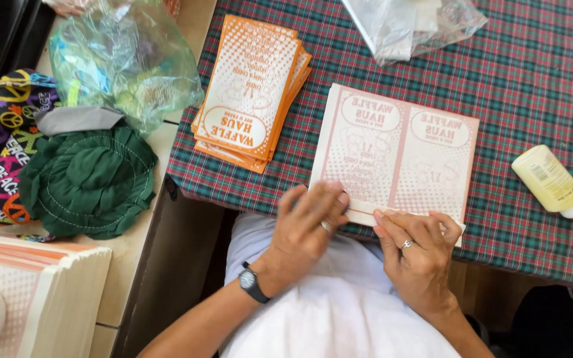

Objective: Folding and gluing printed paper sheets to assemble paper bags for a food service business.

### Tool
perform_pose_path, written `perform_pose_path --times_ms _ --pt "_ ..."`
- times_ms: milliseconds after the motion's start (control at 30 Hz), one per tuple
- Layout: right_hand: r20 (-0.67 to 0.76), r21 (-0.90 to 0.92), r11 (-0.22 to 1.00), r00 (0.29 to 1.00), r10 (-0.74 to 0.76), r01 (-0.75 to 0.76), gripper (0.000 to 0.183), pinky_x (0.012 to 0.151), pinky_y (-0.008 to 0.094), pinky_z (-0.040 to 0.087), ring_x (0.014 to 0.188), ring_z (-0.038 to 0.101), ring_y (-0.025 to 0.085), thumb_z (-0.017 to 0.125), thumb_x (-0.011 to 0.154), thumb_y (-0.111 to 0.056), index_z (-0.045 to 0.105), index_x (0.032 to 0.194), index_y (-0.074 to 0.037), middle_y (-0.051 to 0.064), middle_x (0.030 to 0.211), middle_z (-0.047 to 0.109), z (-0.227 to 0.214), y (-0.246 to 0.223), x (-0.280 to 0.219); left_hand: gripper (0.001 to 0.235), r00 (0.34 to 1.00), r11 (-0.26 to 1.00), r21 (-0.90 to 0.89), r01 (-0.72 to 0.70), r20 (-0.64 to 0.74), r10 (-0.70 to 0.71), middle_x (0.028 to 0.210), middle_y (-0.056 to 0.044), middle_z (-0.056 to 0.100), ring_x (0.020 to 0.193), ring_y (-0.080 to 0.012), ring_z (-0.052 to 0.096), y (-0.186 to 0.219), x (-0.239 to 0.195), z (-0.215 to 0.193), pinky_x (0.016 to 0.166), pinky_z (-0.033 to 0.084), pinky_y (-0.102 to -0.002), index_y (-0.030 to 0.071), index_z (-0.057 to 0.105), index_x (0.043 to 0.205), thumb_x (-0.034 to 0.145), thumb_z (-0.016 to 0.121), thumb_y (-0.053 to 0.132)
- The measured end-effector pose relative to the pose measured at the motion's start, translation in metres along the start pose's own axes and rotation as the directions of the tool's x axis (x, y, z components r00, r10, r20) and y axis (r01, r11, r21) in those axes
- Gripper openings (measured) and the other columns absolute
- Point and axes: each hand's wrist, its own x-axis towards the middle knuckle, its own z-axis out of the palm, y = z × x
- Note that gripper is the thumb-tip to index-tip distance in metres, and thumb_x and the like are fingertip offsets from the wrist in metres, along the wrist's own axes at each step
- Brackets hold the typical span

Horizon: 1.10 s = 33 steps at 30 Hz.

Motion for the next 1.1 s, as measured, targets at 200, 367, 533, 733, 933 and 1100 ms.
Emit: perform_pose_path --times_ms 200,367,533,733,933,1100 --pt "-0.031 0.033 0.999 0.999 0.018 -0.017 0.013 0.103 0.041 0.032 0.09 0.063 0.017 0.074 0.098 -0.014 0.078 0.111 -0.012 -0.001 0.103 0.075 0.004 0.001 -0.001 0.033 0.991 0.994 -0.026 0.108 -0.075 -0.109 0.136 -0.022 0.063 0.114 -0.037 0.066 -0.033 -0.001 -0.024 0.099 0.048 -0.049 -0.004 0.059 0.131 0.102 0.072 0.004" --pt "-0.032 0.039 0.999 0.999 0.011 -0.01 0.012 0.1 0.041 0.034 0.085 0.061 0.017 0.072 0.098 -0.014 0.079 0.107 -0.009 0.001 0.101 0.074 0.002 -0.002 0.004 0.028 0.989 0.944 -0.327 0.041 -0.122 -0.085 0.127 -0.024 0.062 0.108 -0.0435 0.065 -0.005 0.013 -0.012 0.091 0.049 -0.052 -0.011 0.058 0.126 0.104 0.066 0.003" --pt "0.0 0.032 0.999 1.0 0.027 -0.027 0.01 0.107 0.042 0.028 0.085 0.06 0.015 0.075 0.097 -0.014 0.078 0.107 -0.013 -0.003 0.098 0.074 0.001 0.002 0.002 0.022 0.996 0.963 -0.268 0.004 -0.084 -0.028 0.132 -0.029 0.061 0.115 -0.0455 0.066 -0.016 0.004 -0.011 0.096 0.051 -0.055 -0.009 0.065 0.121 0.107 0.056 0.006" --pt "-0.013 0.05 0.998 0.999 0.03 -0.029 0.009 0.111 0.042 0.028 0.084 0.061 0.016 0.075 0.097 -0.013 0.077 0.105 -0.012 -0.002 0.096 0.073 0.004 0.001 0.001 0.032 0.971 0.976 -0.179 0.122 -0.184 -0.155 0.132 -0.024 0.062 0.107 -0.037 0.07 -0.02 0.007 -0.022 0.094 0.051 -0.048 -0.003 0.062 0.127 0.099 0.076 0.003" --pt "-0.002 0.047 0.999 1.0 0.028 -0.028 0.007 0.11 0.042 0.028 0.082 0.059 0.015 0.075 0.096 -0.011 0.077 0.102 -0.013 -0.004 0.096 0.073 0.0 0.001 0.008 0.019 0.994 0.962 -0.273 0.028 -0.095 -0.056 0.138 -0.023 0.059 0.113 -0.0417 0.067 -0.014 -0.002 0.007 0.093 0.048 -0.051 -0.001 0.068 0.122 0.107 0.057 0.005" --pt "-0.019 0.05 0.999 1.0 0.022 -0.021 0.005 0.11 0.043 0.03 0.082 0.059 0.017 0.075 0.096 -0.011 0.077 0.101 -0.012 -0.003 0.095 0.072 0.002 0.002 0.005 0.03 0.977 0.977 -0.077 0.201 -0.055 -0.206 0.142 -0.02 0.06 0.119 -0.0374 0.062 -0.042 -0.004 -0.02 0.103 0.046 -0.051 0.001 0.06 0.133 0.104 0.065 0.003"
